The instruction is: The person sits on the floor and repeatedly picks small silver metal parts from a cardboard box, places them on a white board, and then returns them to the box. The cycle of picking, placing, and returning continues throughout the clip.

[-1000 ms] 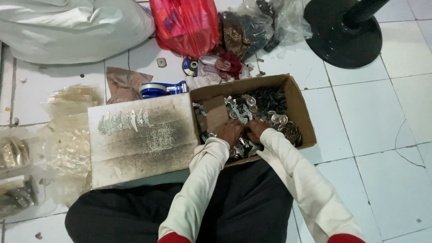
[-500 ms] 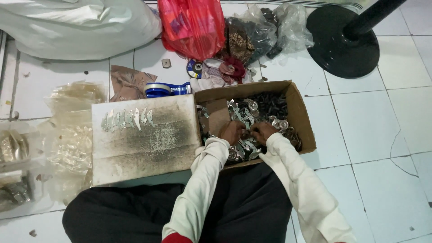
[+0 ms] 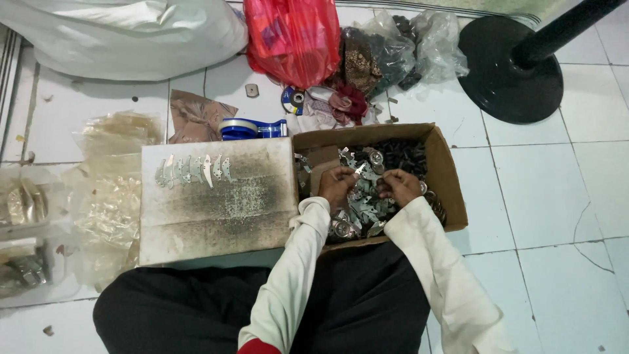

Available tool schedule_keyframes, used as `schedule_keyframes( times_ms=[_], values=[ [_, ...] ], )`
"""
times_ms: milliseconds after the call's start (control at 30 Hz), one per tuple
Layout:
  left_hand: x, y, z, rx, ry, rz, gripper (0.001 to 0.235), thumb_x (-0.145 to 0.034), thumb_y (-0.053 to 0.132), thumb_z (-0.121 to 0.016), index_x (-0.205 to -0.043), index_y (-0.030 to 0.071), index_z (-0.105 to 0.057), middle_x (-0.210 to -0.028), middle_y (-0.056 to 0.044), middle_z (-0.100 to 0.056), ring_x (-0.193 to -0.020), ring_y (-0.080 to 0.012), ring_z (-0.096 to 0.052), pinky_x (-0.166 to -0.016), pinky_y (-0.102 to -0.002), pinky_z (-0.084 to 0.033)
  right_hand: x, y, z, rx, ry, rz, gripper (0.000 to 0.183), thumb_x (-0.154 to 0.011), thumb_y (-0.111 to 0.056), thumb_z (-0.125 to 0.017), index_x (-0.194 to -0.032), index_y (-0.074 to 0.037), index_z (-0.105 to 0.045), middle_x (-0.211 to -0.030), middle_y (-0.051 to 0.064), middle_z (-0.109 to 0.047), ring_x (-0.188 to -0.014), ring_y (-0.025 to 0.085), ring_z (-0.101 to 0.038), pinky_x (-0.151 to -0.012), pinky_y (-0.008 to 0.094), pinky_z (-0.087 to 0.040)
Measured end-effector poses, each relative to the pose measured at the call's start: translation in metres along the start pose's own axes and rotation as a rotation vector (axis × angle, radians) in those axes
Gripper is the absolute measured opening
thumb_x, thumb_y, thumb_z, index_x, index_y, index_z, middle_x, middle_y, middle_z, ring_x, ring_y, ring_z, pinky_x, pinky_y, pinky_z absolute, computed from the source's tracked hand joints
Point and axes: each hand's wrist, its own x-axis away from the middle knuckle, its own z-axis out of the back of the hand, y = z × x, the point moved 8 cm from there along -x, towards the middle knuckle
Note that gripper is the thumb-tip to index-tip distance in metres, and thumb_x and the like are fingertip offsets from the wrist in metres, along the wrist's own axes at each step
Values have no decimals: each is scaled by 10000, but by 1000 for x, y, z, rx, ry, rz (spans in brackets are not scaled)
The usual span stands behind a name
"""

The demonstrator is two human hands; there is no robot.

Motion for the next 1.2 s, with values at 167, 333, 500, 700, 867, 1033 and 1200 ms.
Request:
schedule_keyframes(
  times_ms=[167, 333, 500, 700, 867, 1033, 1200],
  values=[
    [5, 3, -10, 106, -18, 55, 439, -853, 33, -816, -1234, -106, -648, -968, -174, -698, -776, -191, -706, -625, -263, -647, 18, -15, -14, -79, 16, 24, 248, -962, -105, -674, -1120, 80, -626, -997, 238, -704, -858, 265, -724, -751, 407, -649],
    [3, 8, -10, 139, -37, 19, 307, -879, 66, -814, -1153, -40, -722, -1013, -151, -718, -856, -206, -709, -659, -287, -650, 26, -15, -29, 63, -79, 9, 218, -942, -67, -705, -1092, 89, -681, -984, 260, -745, -831, 269, -753, -691, 384, -674],
    [0, 12, -20, -44, -127, -80, 189, -910, 137, -789, -1047, 15, -744, -910, -140, -742, -837, -226, -736, -753, -361, -650, 42, -51, -42, 277, -84, 168, 309, -880, -136, -818, -1143, 3, -733, -1007, 221, -756, -880, 248, -748, -697, 401, -658],
    [37, 39, -4, -18, -80, -121, 248, -936, 123, -758, -1091, -68, -727, -939, -218, -746, -866, -246, -737, -779, -412, -635, 61, -77, -57, 431, -87, 272, 296, -902, -152, -832, -1113, 42, -756, -934, 236, -766, -821, 290, -747, -669, 420, -637],
    [87, 128, 64, -271, 132, -274, 248, -961, 120, -698, -1132, -51, -754, -920, -221, -753, -839, -220, -713, -681, -384, -611, 77, -108, -100, 316, -69, 413, 252, -901, -91, -817, -1089, 61, -744, -869, 233, -754, -764, 290, -746, -618, 390, -630],
    [120, 181, 149, -493, 361, -339, 271, -929, 82, -725, -1168, -41, -757, -954, -247, -770, -816, -233, -738, -664, -386, -610, 86, -105, -191, 200, -173, 399, 361, -869, -85, -805, -1198, 27, -710, -903, 208, -756, -753, 248, -734, -611, 373, -636],
    [123, 191, 216, -688, 602, -279, 179, -869, 87, -756, -1032, 28, -804, -875, -197, -778, -863, -352, -770, -683, -439, -608, 61, -80, -279, 310, -208, 426, 295, -798, -104, -801, -1083, -34, -768, -760, 142, -751, -668, 221, -718, -575, 366, -600]
  ],
)
